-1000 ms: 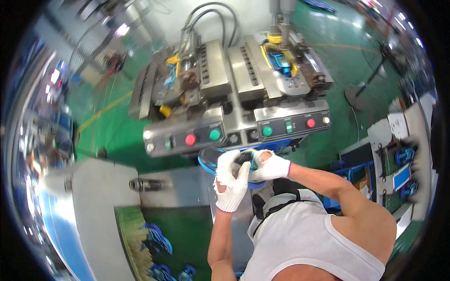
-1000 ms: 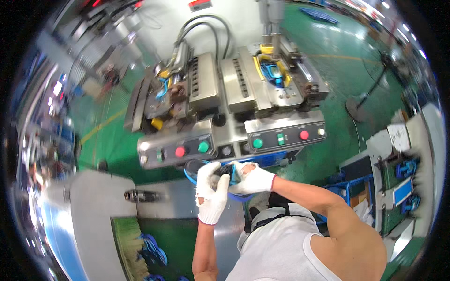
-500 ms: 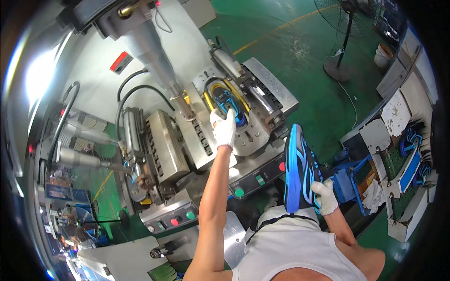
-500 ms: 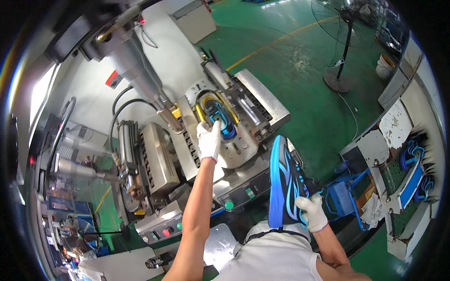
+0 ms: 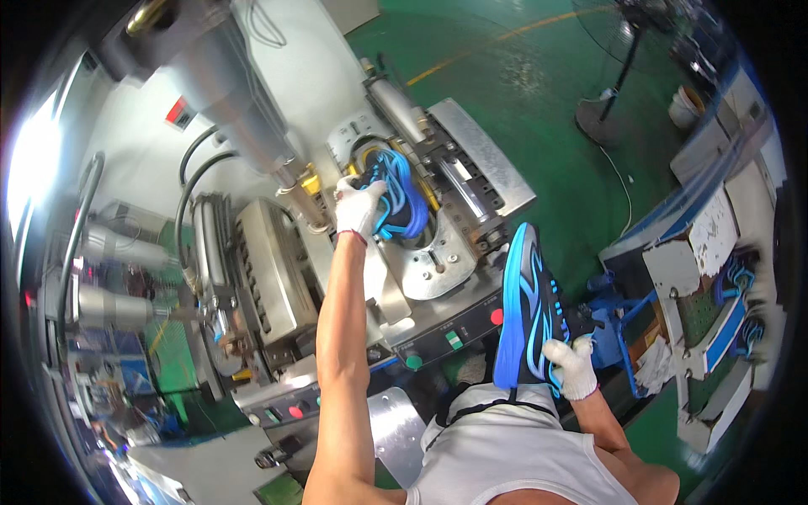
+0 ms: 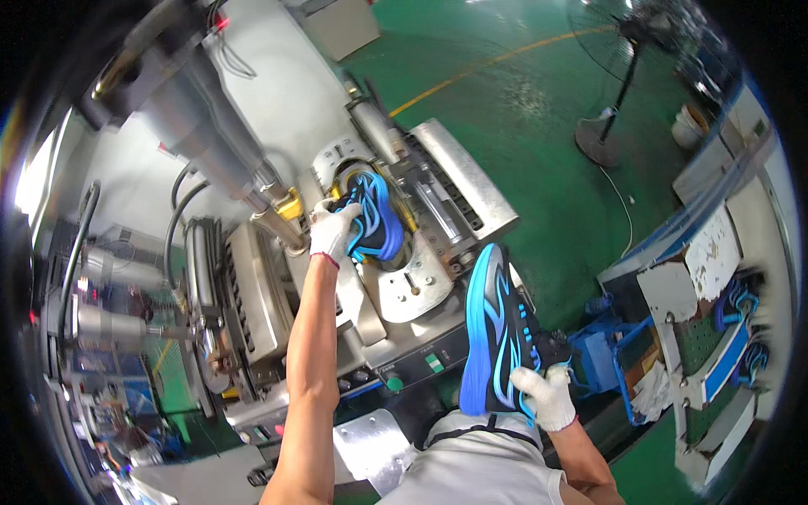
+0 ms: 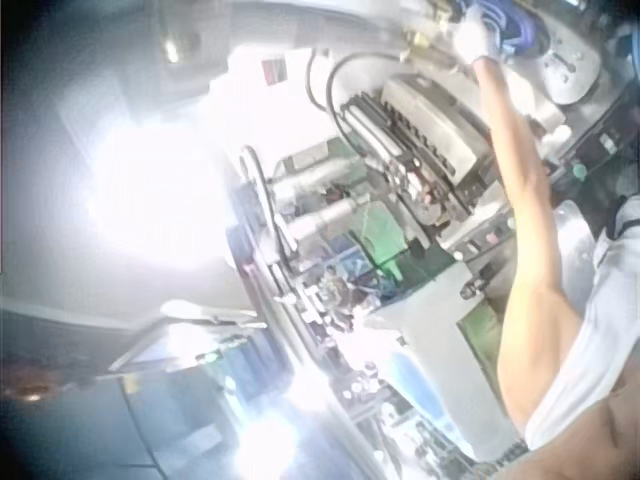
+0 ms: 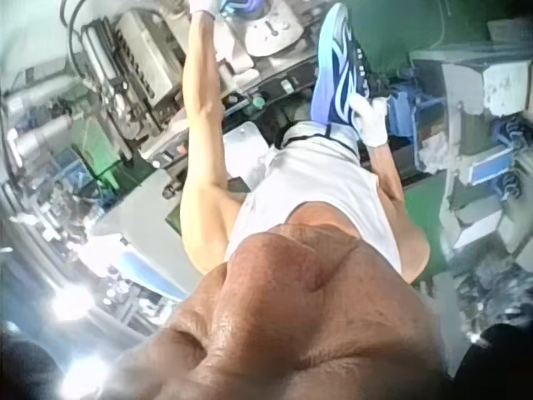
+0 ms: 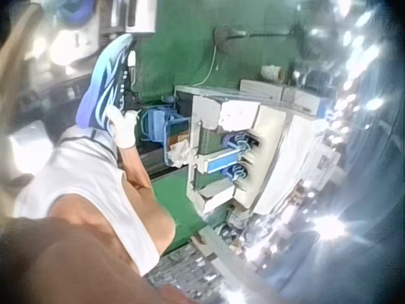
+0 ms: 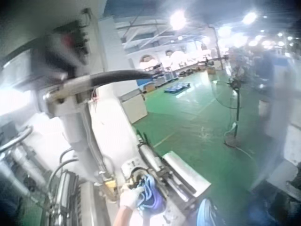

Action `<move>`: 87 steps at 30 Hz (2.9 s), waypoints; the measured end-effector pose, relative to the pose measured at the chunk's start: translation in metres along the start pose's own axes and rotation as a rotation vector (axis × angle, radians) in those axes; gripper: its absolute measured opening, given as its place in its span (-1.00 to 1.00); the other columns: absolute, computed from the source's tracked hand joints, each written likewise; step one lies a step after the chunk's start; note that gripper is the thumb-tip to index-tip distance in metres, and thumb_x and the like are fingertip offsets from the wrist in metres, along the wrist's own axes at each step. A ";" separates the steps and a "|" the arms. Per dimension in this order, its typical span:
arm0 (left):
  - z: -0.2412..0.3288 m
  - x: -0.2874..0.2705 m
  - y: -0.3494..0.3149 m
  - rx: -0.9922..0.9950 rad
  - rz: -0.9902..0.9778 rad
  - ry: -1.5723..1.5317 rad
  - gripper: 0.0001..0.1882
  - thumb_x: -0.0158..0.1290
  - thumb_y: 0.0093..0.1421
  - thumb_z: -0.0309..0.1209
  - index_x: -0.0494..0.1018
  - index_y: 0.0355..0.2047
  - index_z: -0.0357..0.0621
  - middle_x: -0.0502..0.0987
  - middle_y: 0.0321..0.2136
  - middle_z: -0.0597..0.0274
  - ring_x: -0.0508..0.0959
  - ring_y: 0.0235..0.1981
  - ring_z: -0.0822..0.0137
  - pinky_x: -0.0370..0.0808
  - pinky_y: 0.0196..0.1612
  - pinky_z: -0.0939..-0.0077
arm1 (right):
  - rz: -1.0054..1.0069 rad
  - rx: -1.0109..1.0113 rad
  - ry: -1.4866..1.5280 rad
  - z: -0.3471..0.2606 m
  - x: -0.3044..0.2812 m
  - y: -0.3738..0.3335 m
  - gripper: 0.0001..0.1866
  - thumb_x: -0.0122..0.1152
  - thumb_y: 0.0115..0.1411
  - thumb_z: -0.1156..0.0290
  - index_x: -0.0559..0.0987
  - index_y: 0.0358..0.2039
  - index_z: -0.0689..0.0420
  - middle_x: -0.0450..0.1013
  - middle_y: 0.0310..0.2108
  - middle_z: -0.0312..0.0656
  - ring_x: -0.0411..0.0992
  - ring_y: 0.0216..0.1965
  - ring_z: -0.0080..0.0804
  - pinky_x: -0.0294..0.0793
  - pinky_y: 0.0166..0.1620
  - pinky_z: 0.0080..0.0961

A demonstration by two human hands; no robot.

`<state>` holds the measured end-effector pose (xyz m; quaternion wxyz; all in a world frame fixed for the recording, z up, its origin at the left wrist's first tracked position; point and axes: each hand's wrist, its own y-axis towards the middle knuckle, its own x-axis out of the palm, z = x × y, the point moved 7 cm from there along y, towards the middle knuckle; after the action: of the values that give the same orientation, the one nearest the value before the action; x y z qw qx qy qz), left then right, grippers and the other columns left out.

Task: The person picks up blue shoes from a conveyor belt and places them individually into a pressing machine. After the machine cycles, the person removes the shoes and places them back onto the conveyor belt.

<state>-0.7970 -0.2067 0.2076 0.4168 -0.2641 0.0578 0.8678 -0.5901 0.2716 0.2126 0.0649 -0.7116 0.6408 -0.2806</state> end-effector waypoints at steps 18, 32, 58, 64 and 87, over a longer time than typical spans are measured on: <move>-0.218 -0.213 -0.500 -0.436 0.172 0.195 -0.26 0.38 -0.02 -0.36 0.38 0.18 -0.30 0.59 -0.05 -0.05 0.61 0.01 0.12 0.51 0.15 0.23 | -0.104 -0.760 -1.598 0.017 0.328 0.380 -0.60 0.20 0.14 0.12 0.69 -0.22 0.19 0.60 -0.11 0.18 0.60 -0.03 0.07 0.59 0.02 -0.11; -0.408 -0.138 -0.563 -0.849 0.733 0.091 -0.12 0.32 0.07 -0.15 0.18 0.35 -0.06 0.35 0.19 -0.18 0.44 0.19 -0.23 0.42 0.24 0.00 | -0.457 -1.108 -1.379 0.031 0.314 0.218 -0.18 0.33 0.23 -0.08 0.37 0.25 0.33 0.39 0.19 0.17 0.43 0.17 -0.04 0.47 0.14 -0.20; -0.621 -0.392 -1.069 -1.286 1.044 0.463 -0.65 0.10 0.36 -0.19 0.57 0.02 -0.13 0.52 0.08 -0.13 0.52 0.10 -0.17 0.49 0.10 -0.01 | -1.085 -0.280 -2.402 0.291 0.198 -0.085 -0.09 0.29 0.09 -0.10 0.37 0.34 0.23 0.47 0.23 0.13 0.44 0.25 0.05 0.37 0.30 -0.22; -0.553 -0.340 -0.995 -0.840 0.982 0.551 -0.77 0.20 0.24 -0.54 0.49 -0.10 -0.22 0.44 -0.13 -0.04 0.52 -0.06 -0.07 0.46 0.03 0.07 | -1.483 -0.343 -1.963 0.342 0.263 -0.213 -0.23 0.26 0.18 -0.08 0.42 0.26 0.19 0.54 0.07 0.11 0.54 0.08 0.06 0.53 0.07 -0.19; -0.074 -0.319 -0.444 0.515 0.785 0.315 -0.46 0.16 0.19 -0.75 0.41 0.19 -0.26 0.39 0.18 -0.02 0.54 0.00 0.22 0.60 0.06 0.44 | -1.184 0.525 -0.254 0.125 0.235 -0.082 -0.29 0.57 0.07 0.35 0.49 0.20 0.31 0.56 -0.06 -0.24 0.48 -0.12 -0.50 0.53 -0.05 -0.45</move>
<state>-0.2684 -0.1650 0.3593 0.0967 -0.2386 0.4279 0.8664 -0.4532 0.0297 0.2200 0.1461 -0.9318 0.0389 -0.3299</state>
